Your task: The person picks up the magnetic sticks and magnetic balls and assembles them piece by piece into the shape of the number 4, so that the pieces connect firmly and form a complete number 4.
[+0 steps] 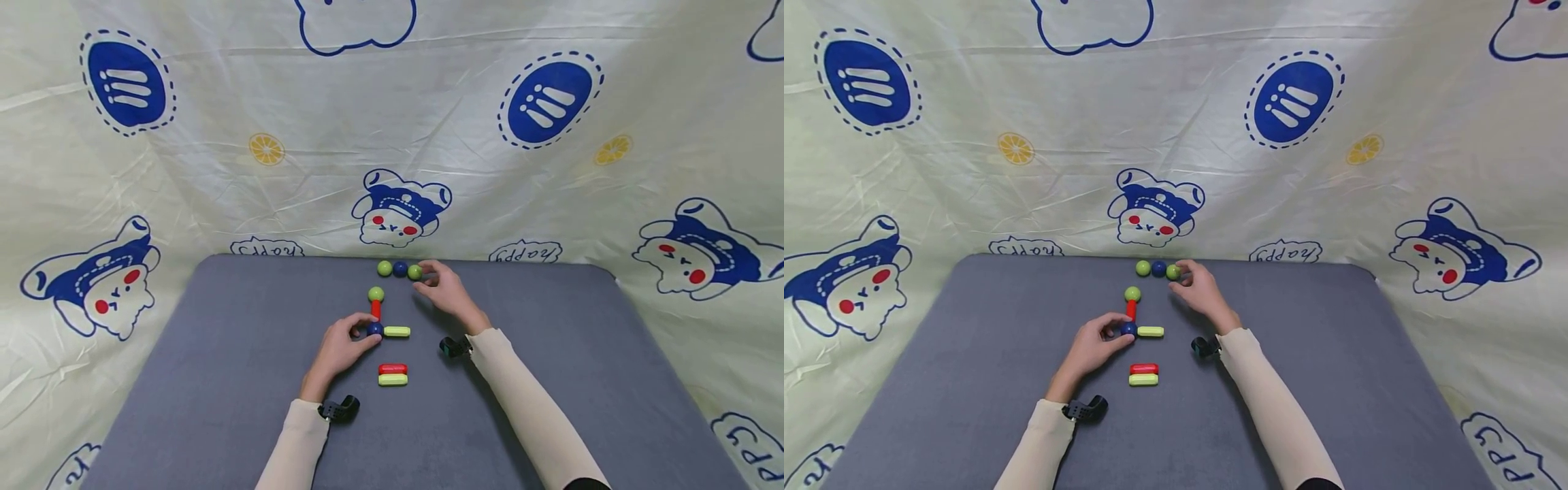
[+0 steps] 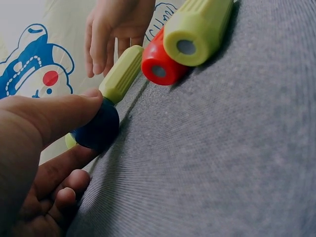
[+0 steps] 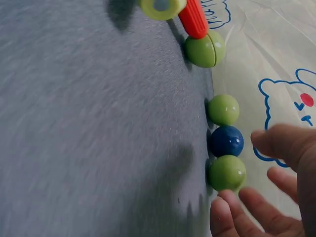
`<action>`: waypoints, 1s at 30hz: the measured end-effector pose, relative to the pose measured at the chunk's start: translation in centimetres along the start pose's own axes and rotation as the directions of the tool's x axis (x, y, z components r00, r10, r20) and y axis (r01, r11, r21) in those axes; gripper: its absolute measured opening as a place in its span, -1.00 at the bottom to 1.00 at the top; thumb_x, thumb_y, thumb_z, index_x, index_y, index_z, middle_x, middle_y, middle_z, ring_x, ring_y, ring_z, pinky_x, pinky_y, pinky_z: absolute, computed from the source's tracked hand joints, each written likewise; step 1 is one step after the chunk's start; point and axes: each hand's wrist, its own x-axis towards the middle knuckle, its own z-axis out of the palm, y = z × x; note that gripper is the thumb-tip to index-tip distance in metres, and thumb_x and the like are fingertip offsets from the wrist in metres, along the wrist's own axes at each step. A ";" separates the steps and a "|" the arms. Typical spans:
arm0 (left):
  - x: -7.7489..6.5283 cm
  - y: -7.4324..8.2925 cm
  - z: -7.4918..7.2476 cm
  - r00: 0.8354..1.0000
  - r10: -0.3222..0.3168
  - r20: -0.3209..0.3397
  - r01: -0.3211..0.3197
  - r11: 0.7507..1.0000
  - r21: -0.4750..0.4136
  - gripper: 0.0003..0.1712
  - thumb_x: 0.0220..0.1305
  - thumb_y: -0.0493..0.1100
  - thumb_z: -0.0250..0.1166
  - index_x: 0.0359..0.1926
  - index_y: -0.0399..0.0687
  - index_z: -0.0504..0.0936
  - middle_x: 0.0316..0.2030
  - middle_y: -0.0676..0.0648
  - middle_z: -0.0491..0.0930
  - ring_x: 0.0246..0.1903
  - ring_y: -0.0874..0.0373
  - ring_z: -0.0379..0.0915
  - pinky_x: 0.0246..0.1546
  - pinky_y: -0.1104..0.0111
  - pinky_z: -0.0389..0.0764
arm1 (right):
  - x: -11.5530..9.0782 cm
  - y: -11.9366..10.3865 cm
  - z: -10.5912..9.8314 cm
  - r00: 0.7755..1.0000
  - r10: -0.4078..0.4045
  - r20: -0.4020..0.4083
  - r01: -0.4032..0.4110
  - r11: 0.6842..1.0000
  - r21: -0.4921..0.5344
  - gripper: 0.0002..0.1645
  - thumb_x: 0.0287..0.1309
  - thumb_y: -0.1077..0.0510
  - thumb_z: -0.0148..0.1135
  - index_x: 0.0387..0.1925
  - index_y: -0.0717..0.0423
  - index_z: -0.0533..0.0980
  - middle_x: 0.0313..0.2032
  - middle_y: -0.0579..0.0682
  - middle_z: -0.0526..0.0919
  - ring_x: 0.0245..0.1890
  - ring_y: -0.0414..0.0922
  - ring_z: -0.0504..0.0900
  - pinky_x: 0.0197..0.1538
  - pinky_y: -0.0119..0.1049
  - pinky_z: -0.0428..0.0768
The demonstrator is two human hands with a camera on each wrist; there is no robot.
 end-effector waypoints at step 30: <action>0.0 0.0 -0.1 1.000 0.008 -0.002 -0.008 1.000 0.010 -0.61 0.26 -0.02 0.50 0.09 0.09 0.71 -0.06 0.04 0.72 -0.20 0.17 0.47 -0.11 0.28 0.46 | 2.8 0.9 1.3 0.997 0.046 -0.056 -0.051 0.995 -0.081 -0.46 0.35 0.15 0.33 0.29 0.22 0.47 0.22 0.25 0.59 0.01 0.12 0.62 0.10 0.01 0.57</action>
